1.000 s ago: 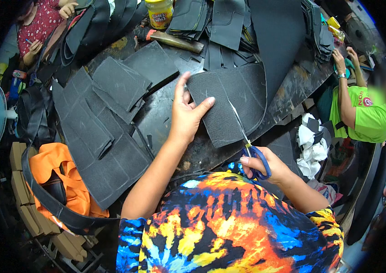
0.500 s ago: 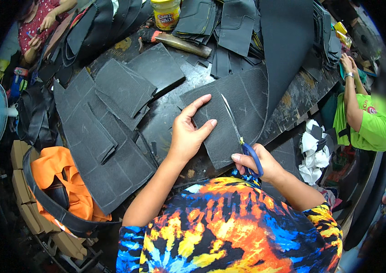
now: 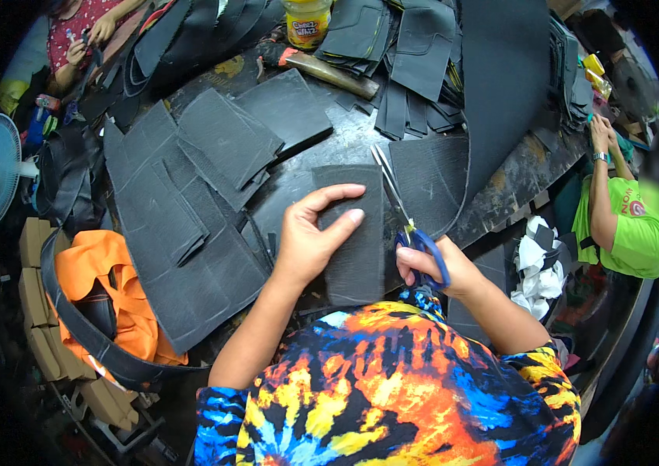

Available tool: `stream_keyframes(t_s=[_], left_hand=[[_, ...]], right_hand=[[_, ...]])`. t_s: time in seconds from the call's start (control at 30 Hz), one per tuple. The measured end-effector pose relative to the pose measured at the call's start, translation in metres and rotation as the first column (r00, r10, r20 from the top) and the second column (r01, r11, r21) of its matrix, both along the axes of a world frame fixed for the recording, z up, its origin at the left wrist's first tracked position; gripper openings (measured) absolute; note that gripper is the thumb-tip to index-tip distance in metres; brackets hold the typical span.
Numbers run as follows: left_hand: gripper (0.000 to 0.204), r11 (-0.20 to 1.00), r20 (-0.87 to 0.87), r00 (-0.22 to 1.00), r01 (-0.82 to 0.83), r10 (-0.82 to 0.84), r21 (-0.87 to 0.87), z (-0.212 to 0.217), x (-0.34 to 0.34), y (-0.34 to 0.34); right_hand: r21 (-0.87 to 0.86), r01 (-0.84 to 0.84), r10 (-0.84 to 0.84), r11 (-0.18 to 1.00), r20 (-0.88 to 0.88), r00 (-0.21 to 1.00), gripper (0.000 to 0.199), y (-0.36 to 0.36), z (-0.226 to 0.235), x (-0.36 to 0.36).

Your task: The person uses scissors to cut a large sheet of black material into smaller rectangular pieces. They repeatedly position the material, cut along marked lines, and set the cut pieces aside on the table.

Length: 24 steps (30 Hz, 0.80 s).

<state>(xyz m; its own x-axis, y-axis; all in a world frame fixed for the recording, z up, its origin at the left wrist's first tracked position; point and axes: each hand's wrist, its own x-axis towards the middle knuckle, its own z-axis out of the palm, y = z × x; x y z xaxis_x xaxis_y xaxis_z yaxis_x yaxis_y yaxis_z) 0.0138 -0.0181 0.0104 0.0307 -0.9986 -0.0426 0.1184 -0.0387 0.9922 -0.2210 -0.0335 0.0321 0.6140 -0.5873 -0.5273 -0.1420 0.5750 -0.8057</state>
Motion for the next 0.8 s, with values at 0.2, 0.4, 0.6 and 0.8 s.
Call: stream_keyframes(t_s=[0.2,0.4,0.6,0.8], left_hand=[[0.034,0.952,0.110,0.945,0.304,-0.307,0.046,0.031,0.058,0.017],[0.034,0.860,0.128,0.851,0.503,-0.510,0.083,0.048,0.061,0.031],[0.036,0.874,0.109,0.867,0.482,-0.486,0.062,0.052,0.058,0.036],[0.042,0.983,0.298,0.955,0.057,-0.003,-0.174,0.054,0.132,0.043]], right_hand=[[0.081,-0.286,0.272,0.955,0.156,0.950,0.032,0.001,0.003,-0.012],[-0.175,-0.451,0.457,0.875,-0.008,0.889,0.037,-0.005,0.008,0.005],[-0.184,-0.370,0.363,0.911,-0.069,0.929,0.031,0.004,0.006,0.009],[-0.140,-0.393,0.375,0.909,-0.136,0.917,0.031,0.006,0.006,0.009]])
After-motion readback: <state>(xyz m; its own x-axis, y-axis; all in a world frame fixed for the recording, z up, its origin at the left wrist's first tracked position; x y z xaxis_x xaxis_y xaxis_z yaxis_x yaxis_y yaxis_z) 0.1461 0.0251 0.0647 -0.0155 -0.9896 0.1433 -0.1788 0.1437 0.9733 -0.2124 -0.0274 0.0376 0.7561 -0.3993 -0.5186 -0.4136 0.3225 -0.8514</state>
